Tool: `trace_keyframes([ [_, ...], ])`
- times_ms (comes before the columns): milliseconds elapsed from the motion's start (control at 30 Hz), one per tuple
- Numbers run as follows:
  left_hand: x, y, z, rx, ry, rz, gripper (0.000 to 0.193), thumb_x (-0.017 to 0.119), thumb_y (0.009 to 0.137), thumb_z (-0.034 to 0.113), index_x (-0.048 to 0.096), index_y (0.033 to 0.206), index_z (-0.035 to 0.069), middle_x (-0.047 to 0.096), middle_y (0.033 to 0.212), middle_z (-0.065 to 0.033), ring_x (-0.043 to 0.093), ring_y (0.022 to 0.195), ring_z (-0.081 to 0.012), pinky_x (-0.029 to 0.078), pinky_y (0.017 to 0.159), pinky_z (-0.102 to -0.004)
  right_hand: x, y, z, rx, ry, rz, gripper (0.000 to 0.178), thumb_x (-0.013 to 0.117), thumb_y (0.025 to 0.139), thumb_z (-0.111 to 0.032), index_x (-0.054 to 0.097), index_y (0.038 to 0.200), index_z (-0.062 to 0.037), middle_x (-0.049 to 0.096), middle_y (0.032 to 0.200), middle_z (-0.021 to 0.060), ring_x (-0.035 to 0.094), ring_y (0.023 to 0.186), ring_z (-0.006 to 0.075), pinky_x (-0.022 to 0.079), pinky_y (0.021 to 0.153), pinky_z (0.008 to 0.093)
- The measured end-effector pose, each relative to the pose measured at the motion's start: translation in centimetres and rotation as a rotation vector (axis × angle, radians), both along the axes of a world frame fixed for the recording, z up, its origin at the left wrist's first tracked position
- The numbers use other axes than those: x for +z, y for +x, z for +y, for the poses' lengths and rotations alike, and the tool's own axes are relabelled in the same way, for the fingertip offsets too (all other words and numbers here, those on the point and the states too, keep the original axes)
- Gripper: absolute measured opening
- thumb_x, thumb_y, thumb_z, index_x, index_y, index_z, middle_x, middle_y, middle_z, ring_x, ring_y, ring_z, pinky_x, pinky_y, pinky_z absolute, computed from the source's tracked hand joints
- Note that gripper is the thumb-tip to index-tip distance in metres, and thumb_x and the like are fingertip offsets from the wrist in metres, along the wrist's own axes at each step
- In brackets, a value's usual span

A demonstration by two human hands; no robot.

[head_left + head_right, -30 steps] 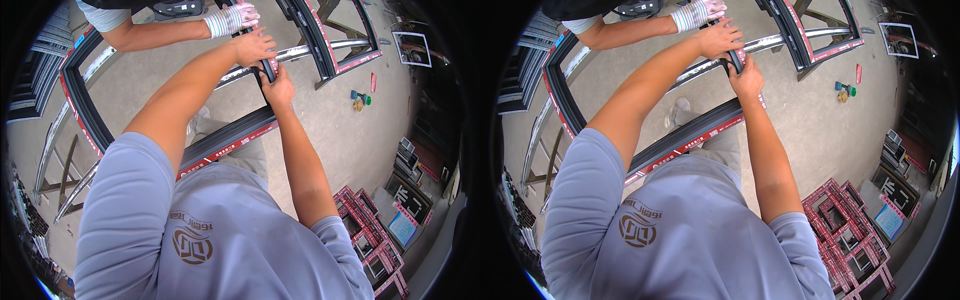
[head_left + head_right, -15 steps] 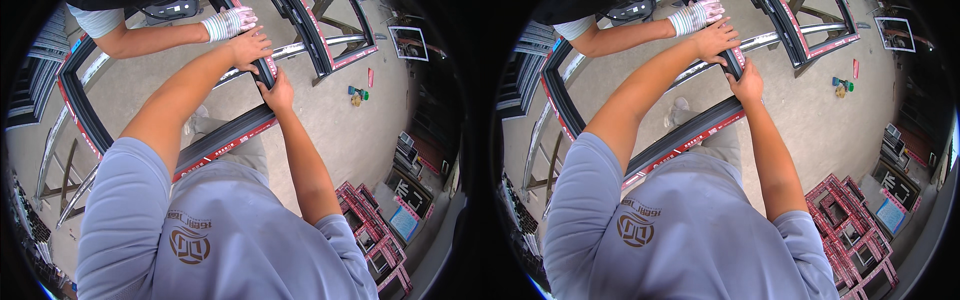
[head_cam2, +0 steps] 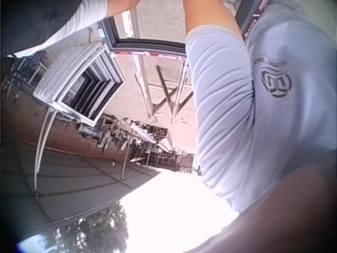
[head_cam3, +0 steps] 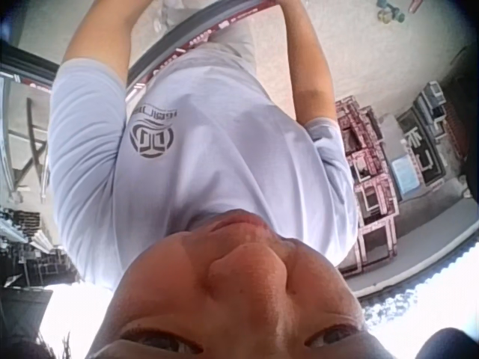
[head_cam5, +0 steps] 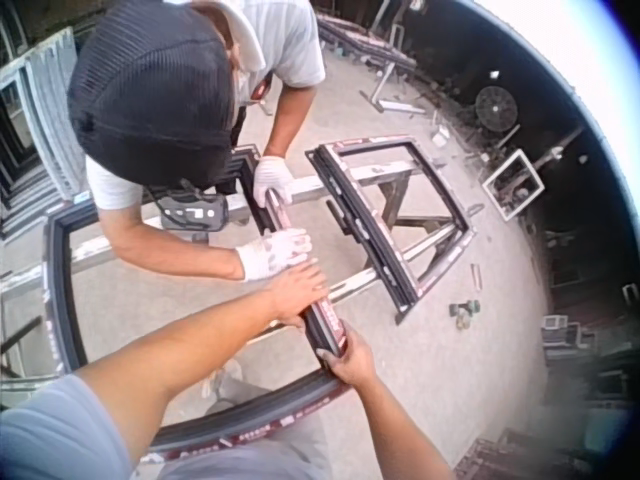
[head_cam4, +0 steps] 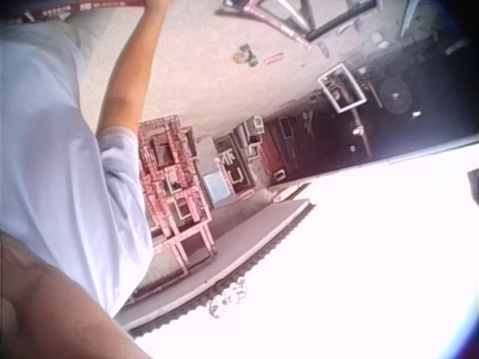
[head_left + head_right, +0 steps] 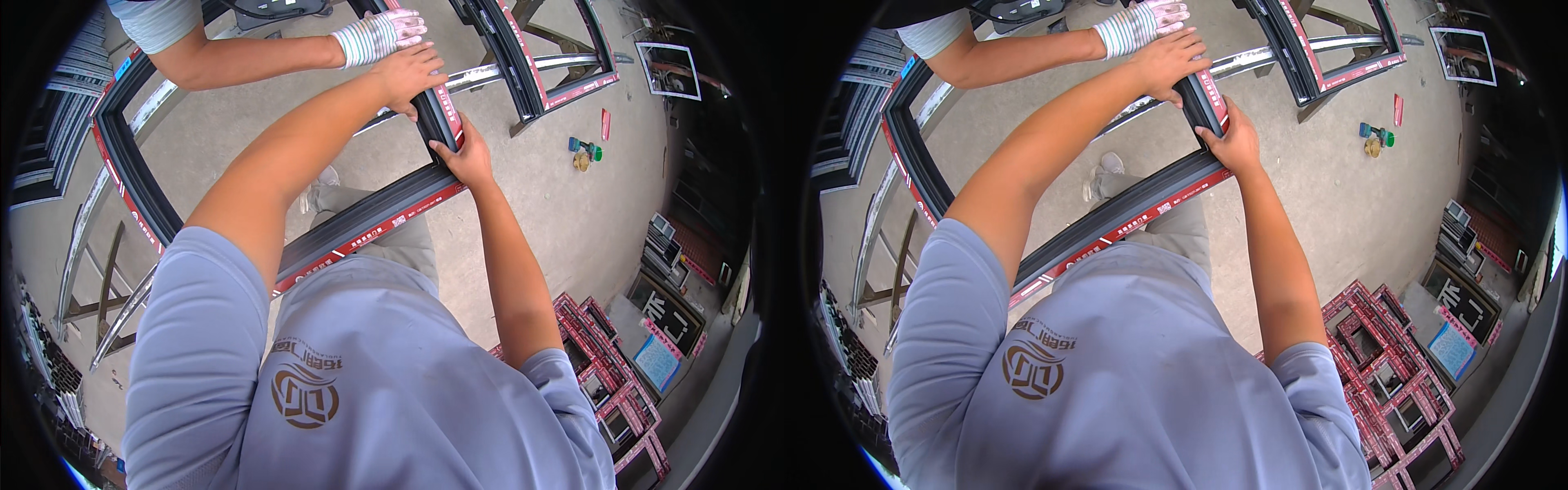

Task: The person installs a black rubber seal onto a window frame by hand, pressing it into the groove along each side. They adjust the frame's position and work with a coworker to align and secure the seal around the perimeter.

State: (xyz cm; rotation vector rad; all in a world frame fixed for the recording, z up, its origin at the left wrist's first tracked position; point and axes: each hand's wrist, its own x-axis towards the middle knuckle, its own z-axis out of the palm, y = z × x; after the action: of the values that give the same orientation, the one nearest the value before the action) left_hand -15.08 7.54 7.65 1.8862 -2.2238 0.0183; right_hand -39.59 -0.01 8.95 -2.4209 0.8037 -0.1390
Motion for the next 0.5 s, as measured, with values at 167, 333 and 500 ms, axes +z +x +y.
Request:
trace_keyframes([
  [167, -0.4, -1.7, 0.5, -0.052, -0.027, 0.024, 0.087, 0.091, 0.061, 0.049, 0.058, 0.131, 0.011, 0.058, 0.129, -0.0072, 0.048, 0.136, -0.0282, 0.019, 0.128, -0.0509, -0.4, -2.7, 1.0, -0.09, -0.06, 0.074, 0.081, 0.085, 0.078, -0.042, 0.056, 0.136, 0.0065, 0.068, 0.121, 0.0264, 0.065, 0.11, 0.0413, 0.05, 0.098, 0.0463],
  [333, -1.4, -3.2, -0.1, -0.114, -0.077, 0.035, 0.077, 0.091, 0.062, 0.046, 0.059, 0.125, 0.013, 0.059, 0.122, -0.0029, 0.053, 0.126, -0.023, 0.02, 0.128, -0.0506, -0.9, -2.5, 1.6, -0.197, -0.099, 0.05, 0.064, 0.075, 0.089, -0.044, 0.063, 0.129, 0.0035, 0.071, 0.113, 0.0235, 0.068, 0.104, 0.04, 0.052, 0.093, 0.0457],
  [500, -0.8, -2.4, -0.7, -0.147, -0.021, 0.112, 0.075, 0.093, 0.057, 0.043, 0.061, 0.119, 0.014, 0.06, 0.119, -0.003, 0.055, 0.123, -0.0237, 0.024, 0.127, -0.0485, -0.1, -2.0, 1.7, -0.194, -0.084, 0.086, 0.064, 0.076, 0.087, -0.045, 0.063, 0.128, 0.0024, 0.072, 0.109, 0.0231, 0.069, 0.1, 0.0402, 0.054, 0.09, 0.0454],
])
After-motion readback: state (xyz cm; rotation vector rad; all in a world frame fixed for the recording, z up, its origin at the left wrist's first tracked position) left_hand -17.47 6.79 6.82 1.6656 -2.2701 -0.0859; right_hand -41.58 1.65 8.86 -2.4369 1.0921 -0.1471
